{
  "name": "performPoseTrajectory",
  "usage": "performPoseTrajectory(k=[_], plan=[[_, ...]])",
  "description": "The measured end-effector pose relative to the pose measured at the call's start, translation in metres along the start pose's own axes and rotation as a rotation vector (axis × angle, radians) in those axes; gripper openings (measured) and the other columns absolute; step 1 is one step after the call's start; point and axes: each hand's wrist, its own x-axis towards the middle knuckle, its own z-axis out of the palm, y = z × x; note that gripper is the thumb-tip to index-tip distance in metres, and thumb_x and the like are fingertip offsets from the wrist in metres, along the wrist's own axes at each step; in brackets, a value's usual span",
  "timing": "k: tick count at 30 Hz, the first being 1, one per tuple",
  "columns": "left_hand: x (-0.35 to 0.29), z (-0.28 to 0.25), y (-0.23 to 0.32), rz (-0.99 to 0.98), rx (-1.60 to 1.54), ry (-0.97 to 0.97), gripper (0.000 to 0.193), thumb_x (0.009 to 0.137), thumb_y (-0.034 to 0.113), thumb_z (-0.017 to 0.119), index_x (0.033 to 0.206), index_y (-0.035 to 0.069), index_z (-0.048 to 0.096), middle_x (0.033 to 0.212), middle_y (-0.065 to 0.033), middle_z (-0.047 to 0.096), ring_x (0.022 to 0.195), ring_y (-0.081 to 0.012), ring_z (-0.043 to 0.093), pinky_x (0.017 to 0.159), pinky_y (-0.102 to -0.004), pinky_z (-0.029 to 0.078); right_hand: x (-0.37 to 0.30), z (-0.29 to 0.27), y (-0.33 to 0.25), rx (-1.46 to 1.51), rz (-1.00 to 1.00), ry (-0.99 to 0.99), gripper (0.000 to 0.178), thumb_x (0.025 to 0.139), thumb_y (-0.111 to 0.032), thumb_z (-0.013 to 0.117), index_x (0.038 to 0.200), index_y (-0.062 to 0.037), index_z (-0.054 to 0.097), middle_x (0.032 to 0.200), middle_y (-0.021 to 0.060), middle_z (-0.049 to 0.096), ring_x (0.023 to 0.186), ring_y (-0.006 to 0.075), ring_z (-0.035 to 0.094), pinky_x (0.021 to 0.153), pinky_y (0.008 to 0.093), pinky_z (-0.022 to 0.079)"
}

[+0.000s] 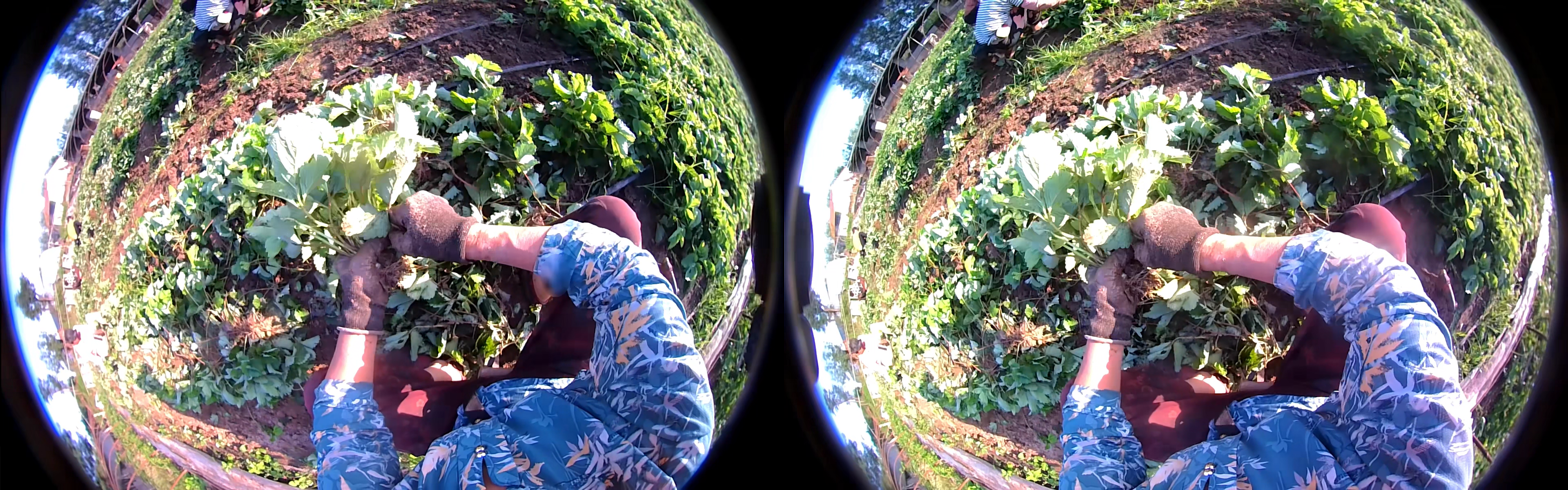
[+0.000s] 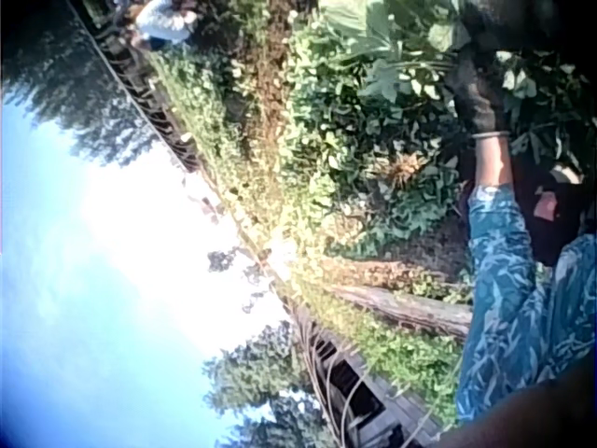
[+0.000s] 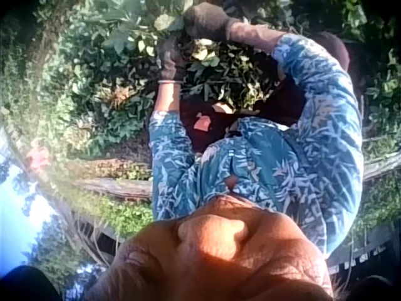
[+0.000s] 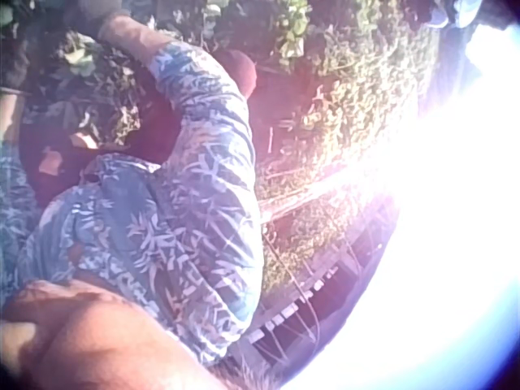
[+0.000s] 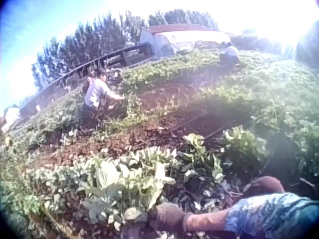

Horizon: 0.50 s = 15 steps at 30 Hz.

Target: The person pulls strawberry plants from the soil, shakes off excess dirt from the roots, and gathers them into a bunch in their hand.

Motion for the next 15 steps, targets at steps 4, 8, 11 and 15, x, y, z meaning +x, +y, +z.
performPoseTrajectory(k=[4,8,11,15], plan=[[0.009,-0.003,0.001,-0.278,-0.566,0.214,0.014,0.086,0.008,0.058,0.091,-0.002,0.066,0.080,-0.0042,0.064,0.063,-0.0106,0.057,0.053,-0.0248,0.046,-0.013,0.008,0.018,0.010,0.179,0.033,0.019,0.067,-0.021,0.066,0.072,-0.0027,0.067,0.066,0.0209,0.061,0.064,0.0395,0.062,0.060,0.0446,0.050],[0.008,-0.018,0.010,-0.238,-0.907,0.096,0.021,0.088,0.012,0.061,0.102,-0.004,0.064,0.092,-0.0077,0.068,0.078,-0.0164,0.066,0.067,-0.0326,0.059,-0.027,0.008,0.039,0.601,0.591,-0.054,0.024,0.075,-0.012,0.064,0.096,-0.0067,0.073,0.068,0.0098,0.065,0.052,0.0172,0.058,0.051,0.0312,0.048],[0.008,-0.017,0.010,-0.446,-0.929,-0.005,0.022,0.088,0.011,0.063,0.104,-0.003,0.064,0.094,-0.0070,0.068,0.081,-0.0164,0.066,0.067,-0.0318,0.058,-0.027,0.014,0.044,1.170,0.460,-0.128,0.038,0.075,-0.001,0.060,0.113,0.0006,0.065,0.068,0.0038,0.063,0.052,0.0122,0.056,0.047,0.0270,0.046],[0.006,-0.008,0.009,-0.388,-0.756,0.050,0.026,0.092,0.014,0.055,0.111,-0.003,0.060,0.103,-0.0098,0.066,0.090,-0.0207,0.066,0.073,-0.0352,0.057,-0.027,0.030,0.038,1.122,0.229,-0.380,0.029,0.075,-0.002,0.062,0.103,0.0009,0.064,0.067,0.0046,0.064,0.056,0.0107,0.059,0.049,0.0277,0.048]])
